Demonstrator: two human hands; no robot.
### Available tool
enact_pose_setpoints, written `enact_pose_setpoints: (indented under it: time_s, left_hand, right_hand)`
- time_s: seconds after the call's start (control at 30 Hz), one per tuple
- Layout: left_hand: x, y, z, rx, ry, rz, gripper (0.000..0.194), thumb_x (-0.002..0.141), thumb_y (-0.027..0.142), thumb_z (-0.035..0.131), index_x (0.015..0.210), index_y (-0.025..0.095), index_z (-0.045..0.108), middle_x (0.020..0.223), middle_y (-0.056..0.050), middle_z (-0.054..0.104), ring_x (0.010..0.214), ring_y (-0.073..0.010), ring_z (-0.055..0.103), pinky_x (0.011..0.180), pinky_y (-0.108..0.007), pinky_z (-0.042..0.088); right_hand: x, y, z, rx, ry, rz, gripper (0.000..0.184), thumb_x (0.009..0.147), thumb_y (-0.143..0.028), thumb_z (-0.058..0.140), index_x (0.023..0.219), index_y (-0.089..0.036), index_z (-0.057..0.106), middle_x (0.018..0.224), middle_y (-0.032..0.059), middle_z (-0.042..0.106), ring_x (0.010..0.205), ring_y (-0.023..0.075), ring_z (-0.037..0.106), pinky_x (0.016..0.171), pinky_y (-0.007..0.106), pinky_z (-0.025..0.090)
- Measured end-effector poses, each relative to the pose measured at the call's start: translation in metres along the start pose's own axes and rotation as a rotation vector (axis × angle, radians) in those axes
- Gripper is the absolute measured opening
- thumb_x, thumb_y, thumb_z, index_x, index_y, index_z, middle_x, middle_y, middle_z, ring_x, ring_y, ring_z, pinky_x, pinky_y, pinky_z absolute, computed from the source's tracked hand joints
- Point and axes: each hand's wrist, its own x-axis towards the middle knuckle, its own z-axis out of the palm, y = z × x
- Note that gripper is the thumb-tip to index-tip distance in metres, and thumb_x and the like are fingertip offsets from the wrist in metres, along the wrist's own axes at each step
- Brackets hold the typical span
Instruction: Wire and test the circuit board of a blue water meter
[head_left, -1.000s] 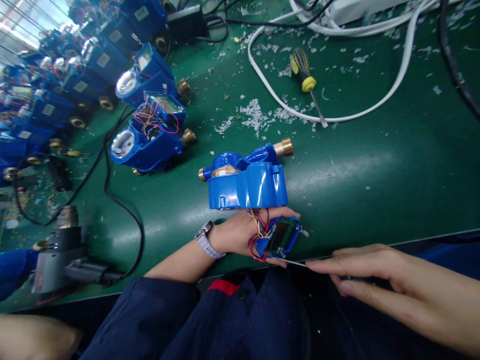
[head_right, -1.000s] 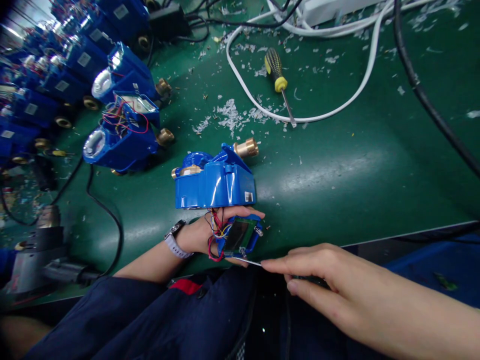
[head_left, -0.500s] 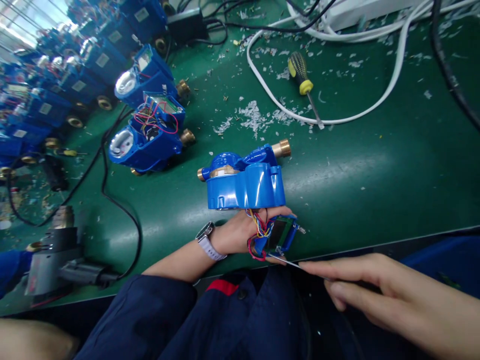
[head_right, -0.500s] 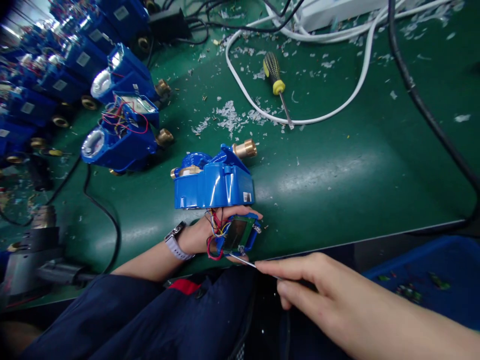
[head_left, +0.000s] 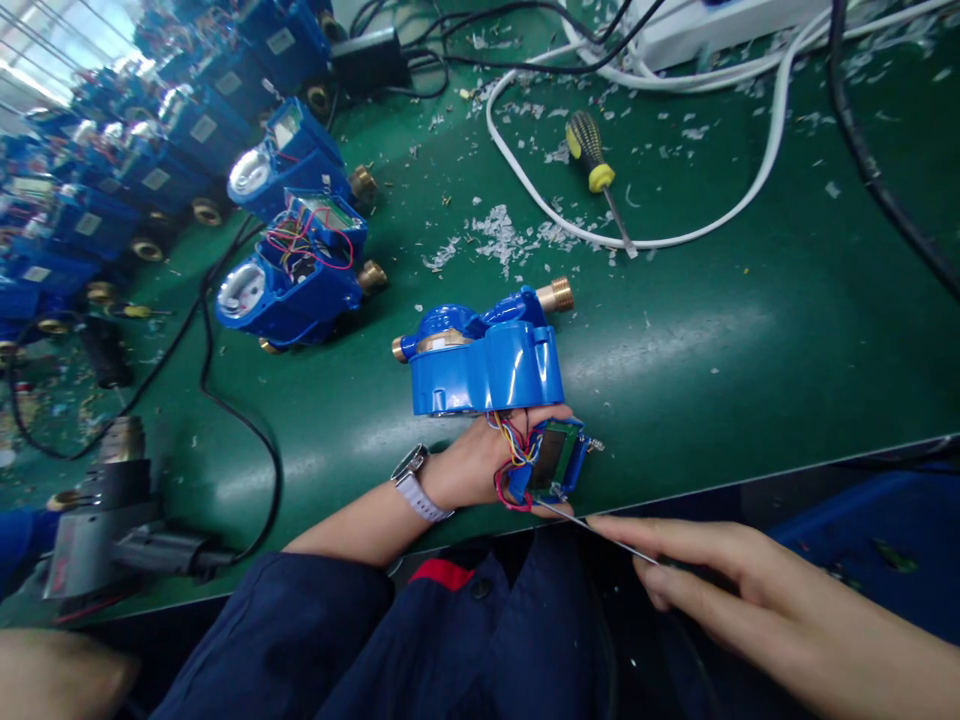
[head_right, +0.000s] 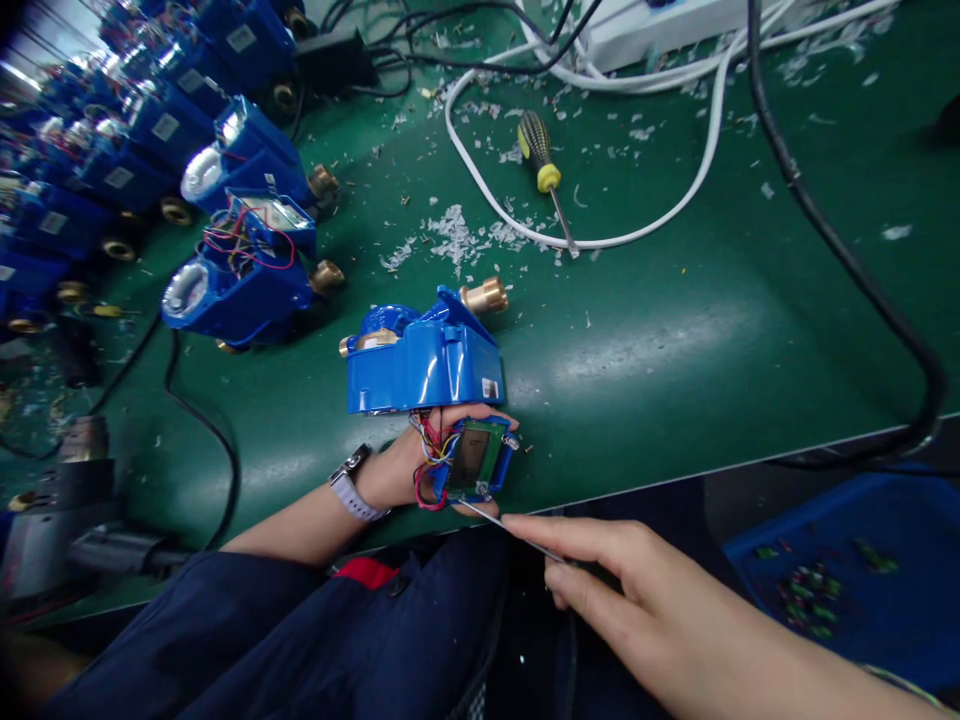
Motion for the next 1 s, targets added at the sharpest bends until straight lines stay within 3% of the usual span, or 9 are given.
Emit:
enact_pose_setpoints:
  time_s: [0.1,0.23,0.33,0.47,0.6,0.67,0.8,0.93,1.0]
  left_hand:
    - [0.000,-0.003,0.001,0.037,0.007,0.021,0.073,0.070,0.055,0.077,0.127,0.017,0.052,0.122,-0.016,0.065,0.118,-0.0329,0.061,0.109,-0.051,0.043]
    - [0.000,-0.006,0.003,0.090,0.077,0.073,0.082,0.067,0.059,0.079,0.129,0.015,0.050,0.121,-0.018,0.064,0.113,-0.0331,0.063,0.103,-0.050,0.048]
    - [-0.001,-0.007,0.003,0.115,0.139,0.111,0.085,0.067,0.061,0.078,0.132,0.016,0.046,0.120,-0.018,0.064,0.113,-0.0325,0.063,0.102,-0.050,0.049]
    - [0.000,-0.006,0.002,0.141,0.104,0.107,0.081,0.067,0.055,0.080,0.130,0.015,0.049,0.122,-0.018,0.063,0.114,-0.0319,0.062,0.103,-0.049,0.049]
    - [0.001,-0.004,-0.001,0.099,0.040,0.070,0.081,0.069,0.058,0.077,0.132,0.016,0.049,0.125,-0.017,0.063,0.116,-0.0312,0.061,0.105,-0.048,0.047]
    - [0.001,-0.004,-0.002,0.079,0.024,0.065,0.081,0.070,0.058,0.077,0.133,0.017,0.047,0.125,-0.016,0.063,0.116,-0.0305,0.061,0.106,-0.047,0.047]
    - [0.002,-0.004,-0.003,0.121,0.051,0.067,0.082,0.067,0.059,0.078,0.130,0.015,0.050,0.126,-0.017,0.061,0.117,-0.0316,0.060,0.107,-0.049,0.045]
    - [0.001,0.004,0.005,0.140,0.118,0.053,0.084,0.065,0.065,0.076,0.126,0.013,0.050,0.121,-0.018,0.061,0.110,-0.0316,0.062,0.098,-0.048,0.052]
    - [-0.002,0.008,0.011,0.109,0.094,0.068,0.080,0.067,0.063,0.076,0.124,0.014,0.051,0.116,-0.016,0.063,0.104,-0.0290,0.065,0.092,-0.044,0.055]
  right_hand:
    - [0.003,-0.002,-0.001,0.086,-0.005,0.017,0.036,0.097,-0.020,0.043,0.121,-0.018,0.070,0.110,0.0086,0.074,0.096,0.0203,0.073,0.077,0.024,0.059]
    - [-0.008,0.010,0.009,-0.215,0.066,-0.226,0.055,0.085,0.001,0.034,0.127,-0.014,0.066,0.098,0.0117,0.075,0.075,0.0201,0.075,0.061,0.026,0.062]
    - [-0.017,0.021,0.018,-0.297,0.085,-0.264,0.068,0.081,0.005,0.033,0.140,-0.020,0.055,0.101,0.0102,0.073,0.072,0.0189,0.073,0.059,0.027,0.062]
    - [-0.009,0.020,0.008,0.062,-0.110,0.048,0.046,0.100,-0.022,0.039,0.143,-0.030,0.052,0.111,0.0082,0.069,0.093,0.0205,0.070,0.075,0.030,0.060]
    - [0.014,0.008,-0.012,0.623,-0.566,0.433,0.055,0.102,-0.043,0.037,0.155,-0.031,0.030,0.092,0.0039,0.065,0.052,0.0085,0.056,0.046,0.017,0.047]
    - [0.020,0.002,-0.015,0.686,-0.609,0.445,0.055,0.102,-0.038,0.036,0.156,-0.029,0.027,0.084,0.0018,0.062,0.045,0.0057,0.045,0.041,0.015,0.038]
    - [0.014,-0.003,-0.005,0.326,-0.305,0.260,0.049,0.098,-0.026,0.038,0.144,-0.021,0.052,0.068,0.0016,0.064,0.057,0.0121,0.059,0.057,0.021,0.052]
    - [0.006,0.006,-0.002,0.049,-0.010,0.019,0.048,0.095,-0.016,0.037,0.137,-0.019,0.059,0.109,0.0092,0.074,0.092,0.0208,0.072,0.081,0.032,0.060]
    - [0.006,0.015,-0.008,-0.033,0.169,0.007,0.047,0.097,-0.016,0.037,0.140,-0.014,0.055,0.116,0.0113,0.072,0.096,0.0226,0.072,0.089,0.036,0.058]
